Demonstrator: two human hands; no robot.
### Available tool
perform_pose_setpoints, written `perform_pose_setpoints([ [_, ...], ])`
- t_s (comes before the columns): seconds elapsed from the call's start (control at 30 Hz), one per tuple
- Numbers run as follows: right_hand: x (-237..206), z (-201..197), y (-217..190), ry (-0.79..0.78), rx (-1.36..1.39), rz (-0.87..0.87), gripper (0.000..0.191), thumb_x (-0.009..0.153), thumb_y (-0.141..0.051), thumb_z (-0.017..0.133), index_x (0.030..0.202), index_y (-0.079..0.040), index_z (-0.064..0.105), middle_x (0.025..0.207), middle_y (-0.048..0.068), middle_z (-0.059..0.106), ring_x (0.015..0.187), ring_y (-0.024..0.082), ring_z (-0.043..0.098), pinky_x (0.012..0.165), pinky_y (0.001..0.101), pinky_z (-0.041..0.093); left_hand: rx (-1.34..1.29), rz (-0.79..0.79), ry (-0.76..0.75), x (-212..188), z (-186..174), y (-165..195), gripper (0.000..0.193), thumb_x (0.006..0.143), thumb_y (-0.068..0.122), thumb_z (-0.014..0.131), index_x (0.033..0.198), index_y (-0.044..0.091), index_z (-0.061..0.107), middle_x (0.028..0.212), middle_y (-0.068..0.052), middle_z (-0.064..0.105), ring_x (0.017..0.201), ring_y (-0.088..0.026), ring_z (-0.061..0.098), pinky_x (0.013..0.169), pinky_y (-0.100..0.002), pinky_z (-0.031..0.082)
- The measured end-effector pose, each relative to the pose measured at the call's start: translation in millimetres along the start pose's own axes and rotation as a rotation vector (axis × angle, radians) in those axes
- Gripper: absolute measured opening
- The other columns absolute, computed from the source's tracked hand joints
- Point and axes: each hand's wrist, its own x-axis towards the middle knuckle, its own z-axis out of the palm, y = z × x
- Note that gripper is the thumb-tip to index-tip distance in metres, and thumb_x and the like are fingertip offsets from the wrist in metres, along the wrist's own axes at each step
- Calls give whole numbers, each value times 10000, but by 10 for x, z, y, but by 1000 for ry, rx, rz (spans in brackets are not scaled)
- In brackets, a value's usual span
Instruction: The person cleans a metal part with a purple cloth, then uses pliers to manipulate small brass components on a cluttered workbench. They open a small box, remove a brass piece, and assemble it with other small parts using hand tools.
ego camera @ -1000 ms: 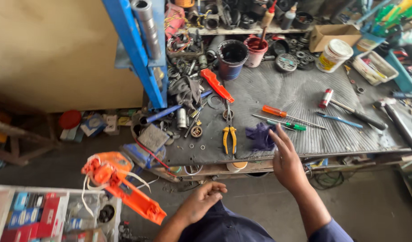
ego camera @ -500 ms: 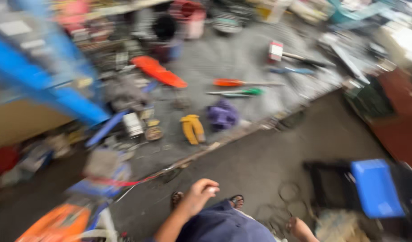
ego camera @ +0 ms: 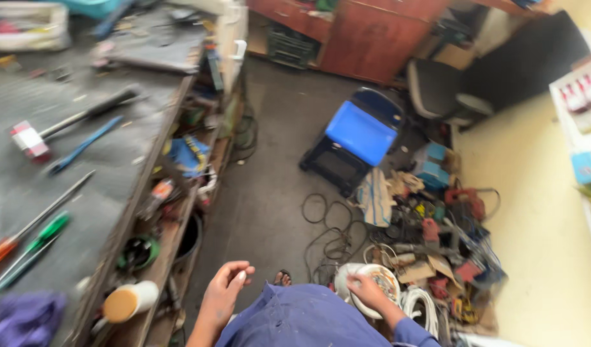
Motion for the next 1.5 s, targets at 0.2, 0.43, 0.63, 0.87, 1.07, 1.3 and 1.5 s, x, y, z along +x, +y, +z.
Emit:
perform_pose_setpoints([
  [0.2,362,-878,-320,298,210,-454,376,853,-145,749,1218,-84,685,1185,97,718,1086,229,742,926,345,586,-31,-52,-326,1070,1572,620,399,988,285,502,1330,86,553,1231,-87,775,1053,-205,730,911,-328,525],
  [0.43,810,-1732,-505,619,-175,-1156,270,1093,-148,587,1350,-85,642,1454,115,637,1426,292,628,1281,480,475,-447,-393,-656,2229,3208,973,529,995,375,489,1416,59,544,1374,-75,608,1222,-204,596,960,-392,481],
  [0.63,1845,-2499,-466,741,-336,-895,473,1061,-322,489,1437,-67,624,1565,128,578,1533,315,507,1313,559,281,-373,-506,-868,3066,4321,1499,569,957,411,529,1428,93,537,1427,-97,563,1287,-243,541,1018,-442,415],
  [0.87,2650,-3701,-481,940,-52,-547,949,902,-775,468,1554,-92,371,1642,137,390,1528,337,399,1236,497,321,-110,-139,-804,4052,5246,2152,621,914,453,575,1443,132,528,1488,-123,510,1364,-288,477,1084,-501,339],
  [1.07,3202,-4175,-385,561,1508,-485,977,877,-774,341,1583,-108,228,1607,155,395,1418,371,455,1110,526,407,201,897,-1295,4383,5734,2402,670,876,489,615,1456,166,520,1540,-144,465,1429,-327,423,1142,-552,273],
  [1.3,3158,-5232,-573,237,1933,-630,995,849,-842,326,1436,-50,456,1402,186,570,1299,324,526,1097,483,447,521,1726,-1439,5130,6433,2858,732,833,531,661,1471,205,511,1601,-170,413,1506,-372,359,1209,-611,197],
  [1.5,2949,-7008,-293,1048,956,-409,666,900,-453,663,1414,-58,514,1379,100,586,1295,228,536,1080,441,414,979,1245,-907,5393,7368,3148,765,832,379,774,1507,160,487,1642,-280,218,1505,-521,175,1135,-590,141],
])
